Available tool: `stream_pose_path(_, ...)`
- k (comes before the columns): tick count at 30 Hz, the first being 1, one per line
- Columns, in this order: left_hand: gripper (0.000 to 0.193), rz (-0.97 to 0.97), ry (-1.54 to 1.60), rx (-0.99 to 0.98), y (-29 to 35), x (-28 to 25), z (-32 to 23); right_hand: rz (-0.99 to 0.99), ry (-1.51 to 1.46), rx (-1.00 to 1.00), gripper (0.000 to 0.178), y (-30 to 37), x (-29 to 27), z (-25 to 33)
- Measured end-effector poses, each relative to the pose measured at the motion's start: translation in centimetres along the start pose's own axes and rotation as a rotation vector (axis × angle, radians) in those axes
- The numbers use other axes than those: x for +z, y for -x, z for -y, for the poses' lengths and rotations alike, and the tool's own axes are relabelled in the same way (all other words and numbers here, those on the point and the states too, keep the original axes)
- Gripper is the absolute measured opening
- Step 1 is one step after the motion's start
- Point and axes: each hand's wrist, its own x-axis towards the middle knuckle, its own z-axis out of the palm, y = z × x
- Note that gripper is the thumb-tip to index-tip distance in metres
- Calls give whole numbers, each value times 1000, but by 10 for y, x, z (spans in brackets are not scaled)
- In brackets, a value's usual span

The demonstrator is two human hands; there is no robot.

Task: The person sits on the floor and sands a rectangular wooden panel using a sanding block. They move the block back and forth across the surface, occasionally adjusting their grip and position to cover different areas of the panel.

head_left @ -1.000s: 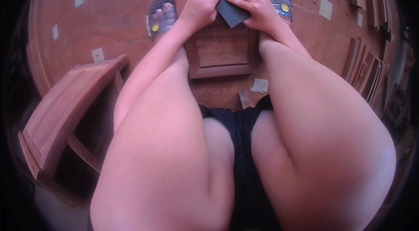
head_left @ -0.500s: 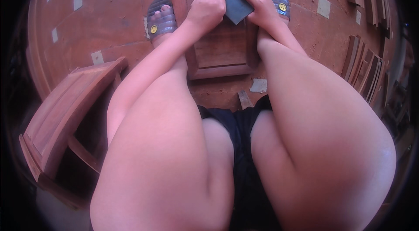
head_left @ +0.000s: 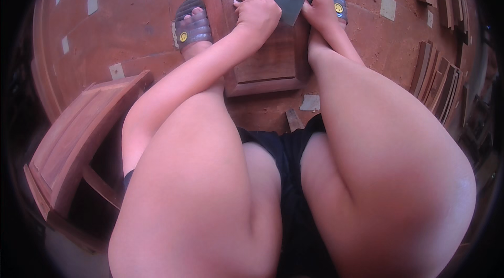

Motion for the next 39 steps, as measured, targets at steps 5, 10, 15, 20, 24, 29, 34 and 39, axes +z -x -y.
stream_pose_path(5, 41, -106, 60, 2, -4, 4, 4, -93, -172, -50, 25, -1, -7, -1)
stream_pose_path(10, 39, -193, -161, 41, 4, 14, 2, 48, -368, 121, 17, 8, -23, 11)
stream_pose_path(15, 39, -195, -141, 64, 6, 14, 6, 164, -477, 107, 20, 1, -25, 17)
stream_pose_path(20, 40, -241, -152, 60, 12, 21, 8, 280, -336, 126, 24, 3, -25, 21)
stream_pose_path(24, 42, -243, -44, 37, 14, 19, 12, 294, -300, 100, 25, 1, -22, 22)
stream_pose_path(29, 43, -209, -45, 4, 3, 18, 12, 278, -387, 243, 28, -2, -16, 19)
stream_pose_path(34, 44, -259, -115, -77, -3, 35, 28, 321, -273, 238, 32, -11, 1, 23)
stream_pose_path(39, 45, -215, -114, 6, -2, 24, 32, 309, -346, 252, 28, -14, -1, 20)
